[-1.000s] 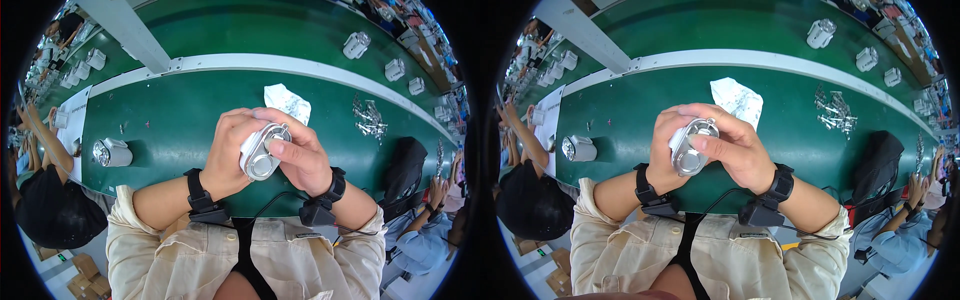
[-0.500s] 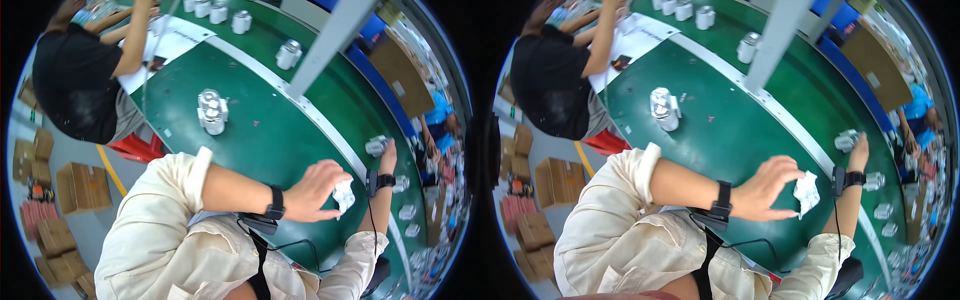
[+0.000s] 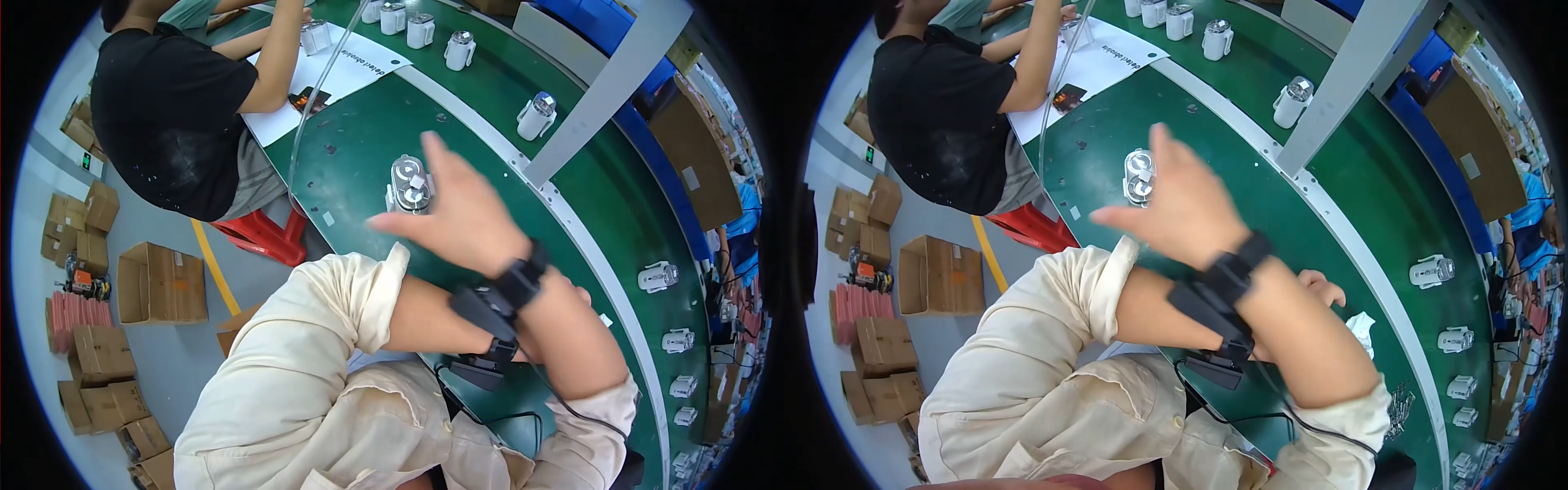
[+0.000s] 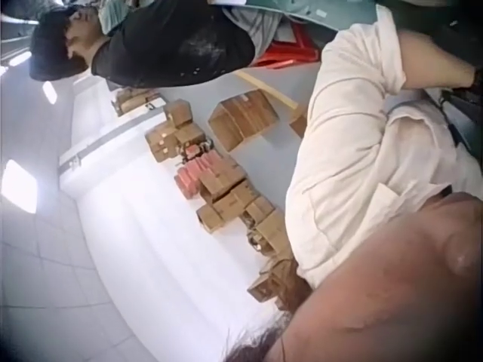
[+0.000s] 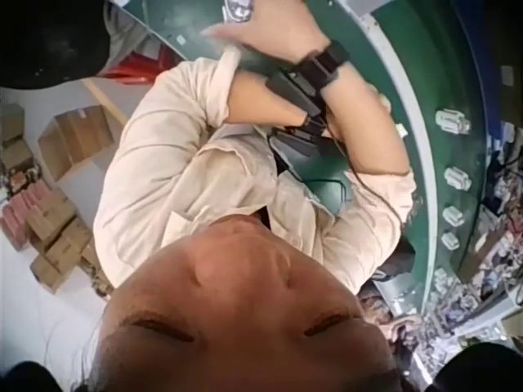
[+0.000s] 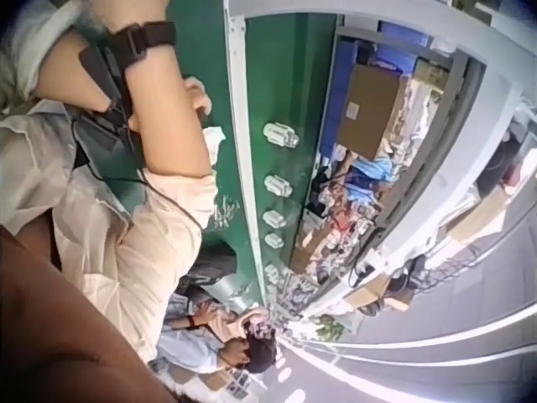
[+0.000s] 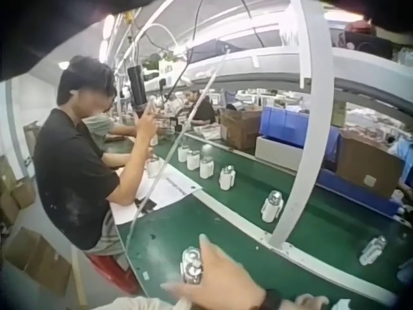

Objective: The person picks up a flashlight from the conveyor belt, wipes it with a cloth, and presses a small metal component into the casing by hand before returning it to the belt.

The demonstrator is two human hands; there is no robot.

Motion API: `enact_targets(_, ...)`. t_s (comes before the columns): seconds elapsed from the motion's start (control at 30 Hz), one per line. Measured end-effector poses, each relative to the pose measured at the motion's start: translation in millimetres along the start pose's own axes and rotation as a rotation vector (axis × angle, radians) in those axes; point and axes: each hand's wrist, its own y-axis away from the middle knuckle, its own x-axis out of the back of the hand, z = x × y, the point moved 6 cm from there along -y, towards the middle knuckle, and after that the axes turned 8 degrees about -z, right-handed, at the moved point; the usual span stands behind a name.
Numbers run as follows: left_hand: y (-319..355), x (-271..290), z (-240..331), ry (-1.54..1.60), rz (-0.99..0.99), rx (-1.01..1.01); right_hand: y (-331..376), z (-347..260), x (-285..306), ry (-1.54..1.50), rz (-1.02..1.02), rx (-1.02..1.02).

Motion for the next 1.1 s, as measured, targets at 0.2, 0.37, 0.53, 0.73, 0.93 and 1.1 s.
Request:
enact_targets(0.2,-2.2,-35.3,-25.0,0.206,-0.256,0.221,-3.8,26.6,1.8,-0.088,-0.121,-0.205)
enact_targets(0.37,-5.3,-12.0,-2.4,0.357,-0.446,-0.159,80.5,60.5,82.2,-0.943,-0.140,-0.001)
enact_targets(0.53,-46.7,-22.0,42.8,1.332,-0.611,0.080,202.4,96.9,154.2,-1.198,-0.213,0.051)
enact_targets(0.73,-48.8,-95.1,73.7,1.142,-1.033,0.001,324.2,164.3,159.0,-1.077,0.026,-0.068)
enact_targets(0.93,-65.0,-116.9,52.0,0.461,-0.553,-0.063,359.4,174.6,178.0,-0.237,0.422,0.007)
enact_targets(1.1,-74.1,-108.2,59.3,-0.070,-0.236,-0.295,370.3,169.2,181.2,0.147,0.670,-0.190)
